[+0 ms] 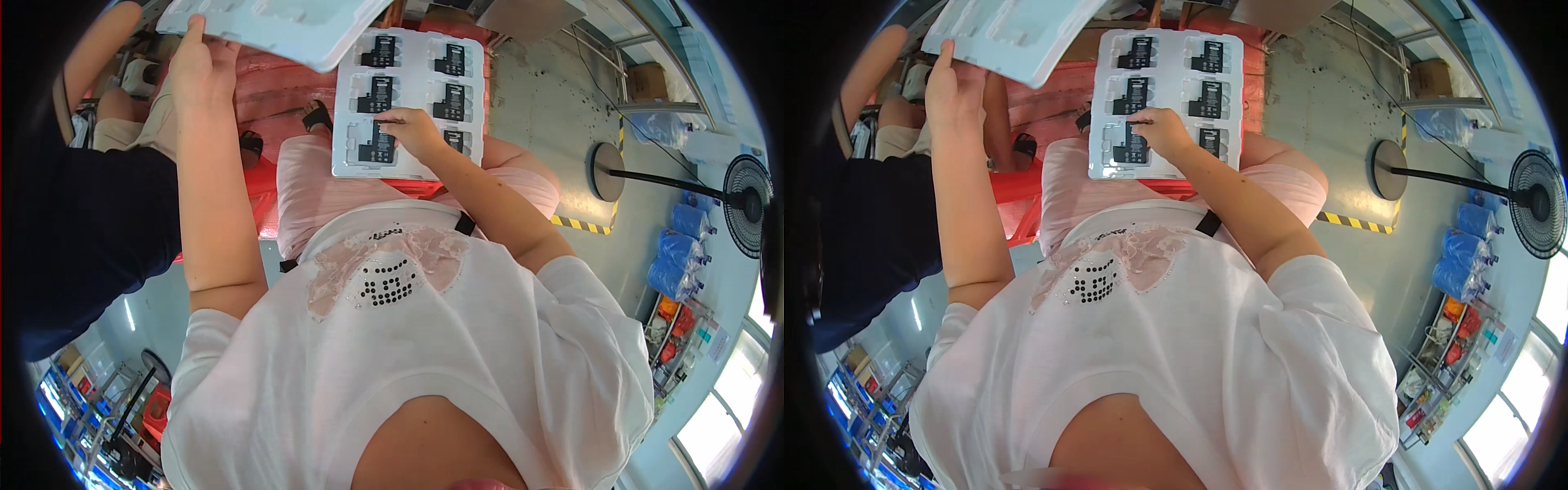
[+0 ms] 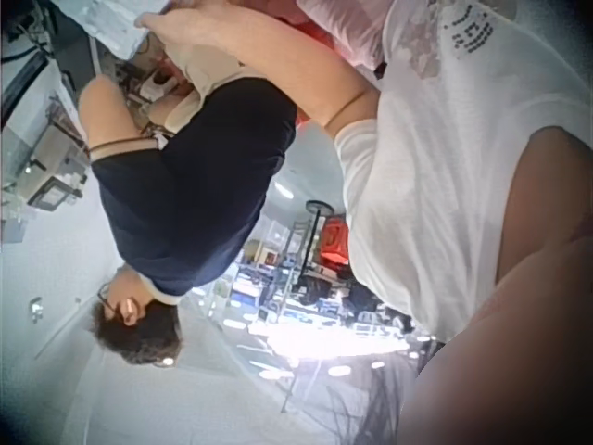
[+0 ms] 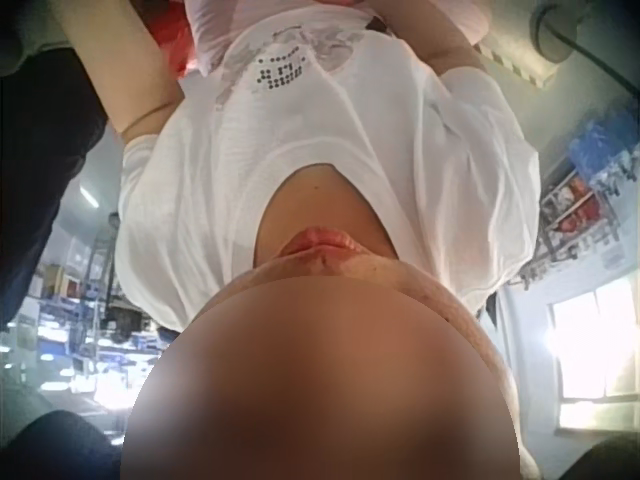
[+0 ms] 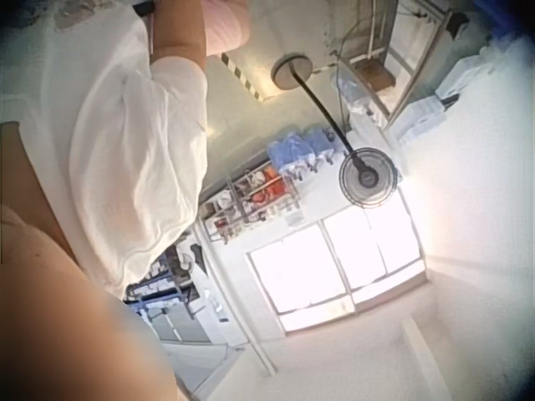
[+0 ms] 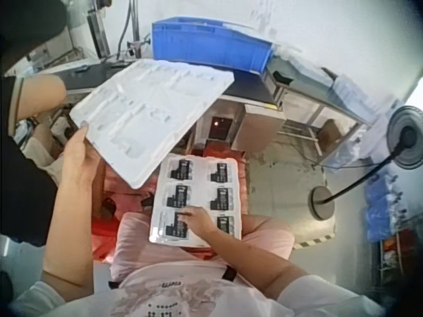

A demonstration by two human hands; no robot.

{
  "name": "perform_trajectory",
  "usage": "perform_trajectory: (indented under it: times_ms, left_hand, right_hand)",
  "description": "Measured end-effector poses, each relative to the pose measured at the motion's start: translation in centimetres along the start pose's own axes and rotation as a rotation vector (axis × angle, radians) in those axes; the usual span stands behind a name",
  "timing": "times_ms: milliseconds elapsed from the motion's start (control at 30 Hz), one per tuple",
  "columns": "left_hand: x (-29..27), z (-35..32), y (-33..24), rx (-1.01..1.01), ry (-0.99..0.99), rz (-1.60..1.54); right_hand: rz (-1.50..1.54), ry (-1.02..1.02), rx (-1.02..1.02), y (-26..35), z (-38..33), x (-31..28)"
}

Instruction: Manually assembling black plastic components into white trays on a production line.

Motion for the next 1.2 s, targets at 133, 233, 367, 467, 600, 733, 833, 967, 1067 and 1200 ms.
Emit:
perform_trajectory:
  times_ms: [133,233,367,467,600,733,833,967,1067,1200]
  left_hand:
    - [-1.8,-1.1,-2.1,0.019,0.024,0.015]
    - [-2.2,-2.3,-3.0,-0.001,0.033,0.023]
    - [-4.1,-2.6,-3.4,-0.12,0.009,0.04]
    - [-3.7,-3.1,-2.1,-0.248,0.093,0.11]
    - [-7.9,-4.4,-0.2,-0.401,0.297,0.293]
    - [-10.0,-5.6,6.3,-0.48,0.488,0.568]
    - [-9.8,-6.6,12.1,-0.506,0.432,0.578]
    - [-8.9,-7.3,18.0,-0.231,0.491,1.087]
    - [-9.1,-8.2,20.4,-0.015,0.403,1.052]
    - [-7.3,-7.7,21.1,-0.031,0.453,1.155]
  right_hand:
    - [-0.088,-0.044,-0.023,-1.4,1.1,1.2]
    - [-0.403,-0.219,-0.42,-0.5,0.0,1.9]
    - [-0.791,-0.43,-0.572,2.4,-2.8,2.5]
    - [-0.687,-0.519,-0.518,-1.2,0.4,-1.5]
    - [1.013,0.123,-0.024,-0.8,-2.3,-6.6]
    - [1.046,0.276,0.115,3.4,-6.2,-8.8]
    - [0.447,-0.041,0.132,-0.5,-4.8,-11.1]
    - [0.007,-0.558,0.124,-4.7,-2.8,-12.7]
    - [-0.267,-0.848,0.05,-5.9,-1.6,-12.2]
    - [-0.13,-0.892,0.097,-6.1,-0.9,-13.7]
Point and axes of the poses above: each hand's wrist, its own z-axis towards the middle knuckle, its own x-axis out of the palm, y = z × x, the point moved 4 cm from there along z, towards the middle knuckle, and after that the axes turned 10 degrees about x, right-handed, at the moved point
